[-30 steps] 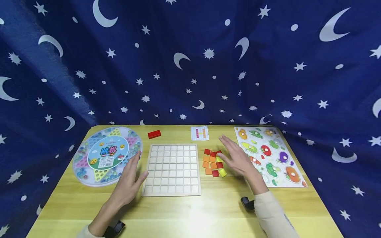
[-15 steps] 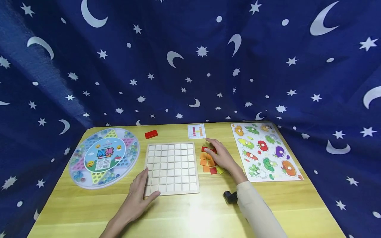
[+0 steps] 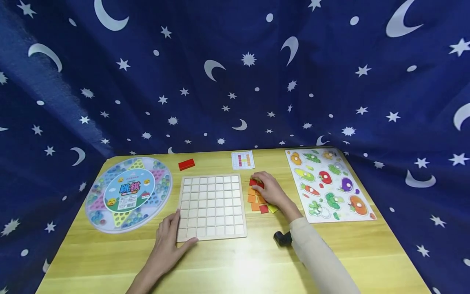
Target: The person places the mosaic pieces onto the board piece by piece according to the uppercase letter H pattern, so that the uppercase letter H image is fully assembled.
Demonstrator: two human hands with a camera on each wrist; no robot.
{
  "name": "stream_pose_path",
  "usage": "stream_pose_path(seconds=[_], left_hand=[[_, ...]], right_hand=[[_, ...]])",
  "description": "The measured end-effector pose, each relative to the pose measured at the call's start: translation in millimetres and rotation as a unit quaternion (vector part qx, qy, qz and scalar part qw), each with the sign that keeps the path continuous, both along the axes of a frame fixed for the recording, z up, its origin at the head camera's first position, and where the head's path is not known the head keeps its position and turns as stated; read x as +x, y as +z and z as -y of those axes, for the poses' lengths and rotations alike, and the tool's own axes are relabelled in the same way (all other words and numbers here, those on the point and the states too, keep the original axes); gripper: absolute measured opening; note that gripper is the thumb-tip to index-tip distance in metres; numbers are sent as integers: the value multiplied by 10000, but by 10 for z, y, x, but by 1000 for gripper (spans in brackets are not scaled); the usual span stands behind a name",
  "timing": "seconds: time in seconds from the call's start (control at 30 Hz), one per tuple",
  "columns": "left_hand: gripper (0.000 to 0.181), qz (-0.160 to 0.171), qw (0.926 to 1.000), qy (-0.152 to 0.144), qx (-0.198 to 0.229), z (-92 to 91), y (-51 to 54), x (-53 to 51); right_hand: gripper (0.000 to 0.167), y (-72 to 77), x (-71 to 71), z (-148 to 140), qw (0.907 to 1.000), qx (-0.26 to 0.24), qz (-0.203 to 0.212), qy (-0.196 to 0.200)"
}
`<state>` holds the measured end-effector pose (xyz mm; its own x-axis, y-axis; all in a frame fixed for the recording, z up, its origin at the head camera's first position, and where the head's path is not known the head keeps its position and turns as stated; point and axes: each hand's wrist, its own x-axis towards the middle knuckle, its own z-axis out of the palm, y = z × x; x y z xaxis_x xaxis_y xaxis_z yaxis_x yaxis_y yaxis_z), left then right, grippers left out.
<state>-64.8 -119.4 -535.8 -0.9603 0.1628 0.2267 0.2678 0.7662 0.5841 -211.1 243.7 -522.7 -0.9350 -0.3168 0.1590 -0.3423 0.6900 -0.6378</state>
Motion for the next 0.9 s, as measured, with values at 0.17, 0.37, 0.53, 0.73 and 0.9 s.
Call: stream_pose_path(seconds=[0.17, 0.37, 0.53, 0.73, 0.9], left_hand=[[108, -350, 9992, 113, -174, 45, -95, -32], [115, -491, 9982, 66, -324, 50, -168, -63], [121, -697, 9970, 85, -341, 44, -207, -69], [126, -853, 9961, 172, -145, 51, -236, -91], [127, -632, 9976, 270, -4, 55, -249, -97]], right_hand=[[35, -65, -12, 27, 9998, -32, -167, -62], [31, -147, -28, 16, 9986, -168, -411, -290], [29, -179, -37, 24, 9971, -269, -609, -366], [30, -184, -62, 38, 9966, -267, -616, -483], [30, -203, -67, 36, 9964, -289, -497, -619]])
